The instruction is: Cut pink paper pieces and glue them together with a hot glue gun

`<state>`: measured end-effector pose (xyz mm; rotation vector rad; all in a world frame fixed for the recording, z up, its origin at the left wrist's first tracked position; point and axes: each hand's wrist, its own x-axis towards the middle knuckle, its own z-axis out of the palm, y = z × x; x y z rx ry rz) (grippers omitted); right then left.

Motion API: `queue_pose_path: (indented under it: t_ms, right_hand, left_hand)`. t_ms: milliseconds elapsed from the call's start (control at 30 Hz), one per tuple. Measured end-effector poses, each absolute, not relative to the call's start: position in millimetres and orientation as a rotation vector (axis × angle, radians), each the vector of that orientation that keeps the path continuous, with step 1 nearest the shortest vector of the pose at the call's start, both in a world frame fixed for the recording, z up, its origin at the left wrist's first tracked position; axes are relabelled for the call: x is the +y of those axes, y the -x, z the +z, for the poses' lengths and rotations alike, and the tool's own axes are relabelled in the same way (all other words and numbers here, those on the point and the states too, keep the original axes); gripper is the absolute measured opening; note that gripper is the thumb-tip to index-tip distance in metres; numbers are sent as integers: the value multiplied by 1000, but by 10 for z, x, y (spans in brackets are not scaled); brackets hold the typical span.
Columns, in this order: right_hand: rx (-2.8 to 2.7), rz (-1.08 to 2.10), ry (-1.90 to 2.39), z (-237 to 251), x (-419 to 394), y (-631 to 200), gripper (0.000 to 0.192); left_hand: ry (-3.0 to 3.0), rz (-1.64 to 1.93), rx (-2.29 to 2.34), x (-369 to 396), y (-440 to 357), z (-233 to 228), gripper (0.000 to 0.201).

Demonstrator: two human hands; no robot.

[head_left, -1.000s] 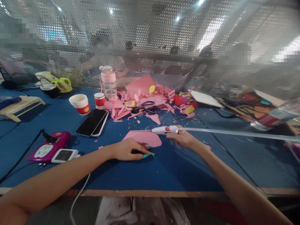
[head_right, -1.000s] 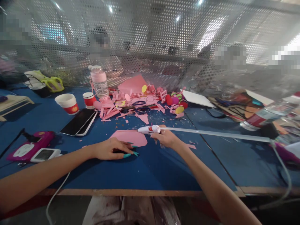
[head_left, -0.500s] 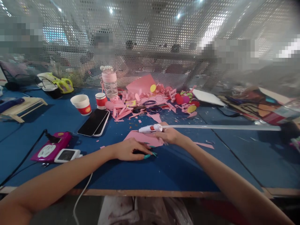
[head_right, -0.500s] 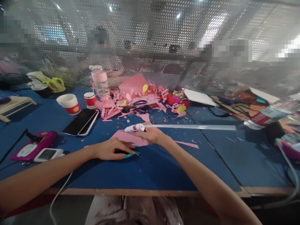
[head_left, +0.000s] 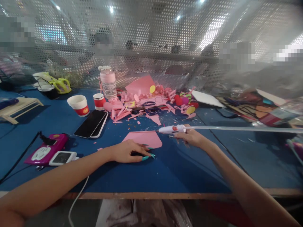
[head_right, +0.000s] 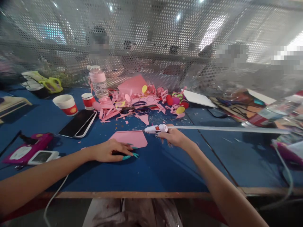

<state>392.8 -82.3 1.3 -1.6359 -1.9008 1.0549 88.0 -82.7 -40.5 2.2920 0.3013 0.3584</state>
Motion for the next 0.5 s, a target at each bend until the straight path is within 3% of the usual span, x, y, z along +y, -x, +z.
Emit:
queue_pose_path:
  t_ms: [133,333,500]
  right_hand:
    - [-1902,956,1684,151,-785,-4073,20]
    - [-2256,-89,1996,318,-658,-3960,13]
    - [-2267,-381,2155,91,-564,-3783,25]
  left_hand:
    - [-2313,360,307,-838,-884,-401,34]
    - [-2453,401,258,-871,-885,-415,38]
    - [-2514,862,394,-924,-851,-423,33]
